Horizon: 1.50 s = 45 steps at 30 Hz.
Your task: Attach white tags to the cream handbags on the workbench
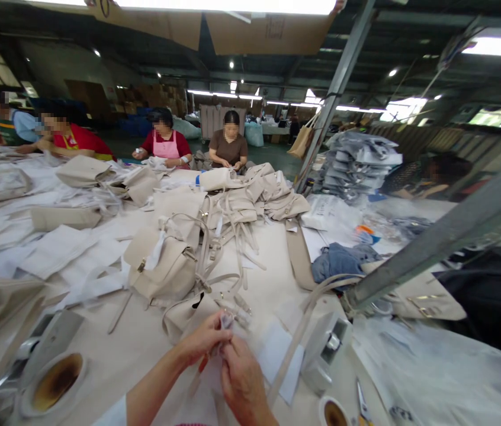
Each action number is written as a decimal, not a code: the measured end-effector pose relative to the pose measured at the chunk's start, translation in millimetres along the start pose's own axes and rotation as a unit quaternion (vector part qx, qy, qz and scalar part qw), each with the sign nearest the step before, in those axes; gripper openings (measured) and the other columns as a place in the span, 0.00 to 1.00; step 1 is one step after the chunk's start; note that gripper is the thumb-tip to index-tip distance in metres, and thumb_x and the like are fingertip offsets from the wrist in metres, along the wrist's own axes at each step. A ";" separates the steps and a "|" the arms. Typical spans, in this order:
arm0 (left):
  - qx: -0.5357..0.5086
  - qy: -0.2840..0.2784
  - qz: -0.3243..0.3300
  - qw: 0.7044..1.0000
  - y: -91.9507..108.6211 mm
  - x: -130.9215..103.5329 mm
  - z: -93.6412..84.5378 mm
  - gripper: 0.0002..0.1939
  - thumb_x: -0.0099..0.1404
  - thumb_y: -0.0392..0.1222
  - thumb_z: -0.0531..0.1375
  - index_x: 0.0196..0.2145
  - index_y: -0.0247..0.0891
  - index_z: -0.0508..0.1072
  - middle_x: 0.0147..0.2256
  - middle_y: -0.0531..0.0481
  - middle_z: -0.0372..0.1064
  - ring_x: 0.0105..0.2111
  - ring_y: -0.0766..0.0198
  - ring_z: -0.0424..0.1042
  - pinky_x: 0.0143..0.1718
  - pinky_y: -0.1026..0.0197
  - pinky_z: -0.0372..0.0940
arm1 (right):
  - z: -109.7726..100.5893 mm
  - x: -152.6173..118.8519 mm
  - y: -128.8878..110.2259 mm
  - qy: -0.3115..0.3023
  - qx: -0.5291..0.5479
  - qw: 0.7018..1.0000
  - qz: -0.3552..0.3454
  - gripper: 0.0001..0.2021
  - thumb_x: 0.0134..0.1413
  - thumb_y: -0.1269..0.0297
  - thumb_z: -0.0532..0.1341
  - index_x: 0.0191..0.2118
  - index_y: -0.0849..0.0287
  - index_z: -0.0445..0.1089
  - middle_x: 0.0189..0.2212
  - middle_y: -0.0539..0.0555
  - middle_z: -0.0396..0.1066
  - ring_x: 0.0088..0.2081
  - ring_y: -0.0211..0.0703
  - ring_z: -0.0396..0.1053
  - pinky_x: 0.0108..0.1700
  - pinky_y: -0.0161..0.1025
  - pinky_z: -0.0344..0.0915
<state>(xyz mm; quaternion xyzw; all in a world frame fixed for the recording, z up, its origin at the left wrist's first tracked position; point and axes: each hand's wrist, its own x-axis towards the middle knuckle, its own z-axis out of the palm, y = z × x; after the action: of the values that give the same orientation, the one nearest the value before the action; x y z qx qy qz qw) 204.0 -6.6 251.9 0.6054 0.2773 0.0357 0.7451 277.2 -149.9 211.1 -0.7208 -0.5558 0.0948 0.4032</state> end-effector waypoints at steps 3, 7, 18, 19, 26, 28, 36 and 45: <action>-0.057 0.014 -0.011 0.998 -1.0 -0.2 -1.9 0.14 0.44 0.37 0.56 0.33 0.40 0.62 0.26 0.59 0.59 0.26 0.68 0.59 0.29 0.65 0.55 | -21.2 -14.3 5.0 0.077 0.098 0.984 0.125 0.10 0.57 0.64 0.56 0.42 0.55 0.71 0.46 0.59 0.72 0.47 0.49 0.70 0.44 0.42 0.70; -0.093 0.005 -0.031 0.995 -2.0 -1.2 -5.7 0.17 0.40 0.33 0.54 0.32 0.38 0.65 0.24 0.58 0.62 0.24 0.67 0.61 0.26 0.65 0.55 | -27.7 -20.2 2.5 0.201 0.264 0.885 0.328 0.24 0.47 0.50 0.64 0.47 0.57 0.66 0.42 0.59 0.73 0.40 0.49 0.72 0.35 0.41 0.70; -0.113 -0.065 -0.054 0.990 10.4 -12.9 -10.9 0.15 0.44 0.42 0.66 0.30 0.37 0.69 0.27 0.56 0.67 0.26 0.68 0.65 0.30 0.64 0.59 | -10.1 -9.0 -11.0 0.007 0.517 0.754 0.405 0.19 0.39 0.58 0.67 0.40 0.61 0.73 0.29 0.54 0.78 0.32 0.51 0.74 0.36 0.44 0.69; -0.106 -0.071 -0.061 0.990 13.0 -13.6 -13.4 0.14 0.44 0.42 0.66 0.30 0.36 0.70 0.26 0.55 0.67 0.25 0.68 0.65 0.29 0.64 0.59 | -9.2 -12.9 -8.7 -0.007 0.517 0.749 0.415 0.18 0.38 0.60 0.67 0.40 0.61 0.74 0.28 0.53 0.78 0.31 0.50 0.74 0.35 0.43 0.69; -0.023 0.004 -0.080 0.997 18.0 -8.1 -14.0 0.07 0.41 0.31 0.62 0.22 0.36 0.69 0.13 0.59 0.63 0.14 0.68 0.62 0.19 0.65 0.53 | 4.0 -9.3 0.2 -0.034 0.525 0.752 0.396 0.15 0.39 0.60 0.66 0.37 0.60 0.75 0.27 0.53 0.78 0.28 0.48 0.73 0.33 0.42 0.67; -0.010 0.049 -0.079 0.996 18.5 -6.3 -10.0 0.08 0.42 0.30 0.61 0.23 0.37 0.68 0.12 0.59 0.63 0.13 0.69 0.61 0.18 0.66 0.52 | 8.9 -3.1 5.4 -0.042 0.537 0.739 0.406 0.16 0.39 0.56 0.67 0.35 0.60 0.75 0.26 0.54 0.78 0.27 0.48 0.73 0.33 0.42 0.67; -0.027 0.102 -0.110 0.988 24.1 -3.2 -0.6 0.14 0.46 0.28 0.61 0.31 0.37 0.65 0.16 0.55 0.69 0.18 0.65 0.69 0.20 0.67 0.57 | 17.3 2.7 14.5 -0.064 0.481 0.762 0.428 0.20 0.42 0.49 0.66 0.38 0.59 0.76 0.29 0.55 0.79 0.29 0.48 0.74 0.31 0.39 0.65; 0.012 0.179 -0.065 0.982 -3.5 -8.5 4.4 0.15 0.47 0.28 0.62 0.33 0.38 0.65 0.16 0.63 0.61 0.16 0.69 0.65 0.19 0.67 0.51 | 13.4 4.0 3.6 -0.059 0.564 0.716 0.407 0.23 0.41 0.48 0.68 0.40 0.60 0.76 0.33 0.57 0.80 0.34 0.50 0.76 0.39 0.42 0.68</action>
<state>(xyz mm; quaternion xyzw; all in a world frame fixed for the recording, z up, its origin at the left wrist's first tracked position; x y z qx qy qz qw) 197.9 -14.7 252.3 0.5790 0.4454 0.0917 0.6767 273.5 -140.2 201.0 -0.5097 -0.0748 0.5881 0.6235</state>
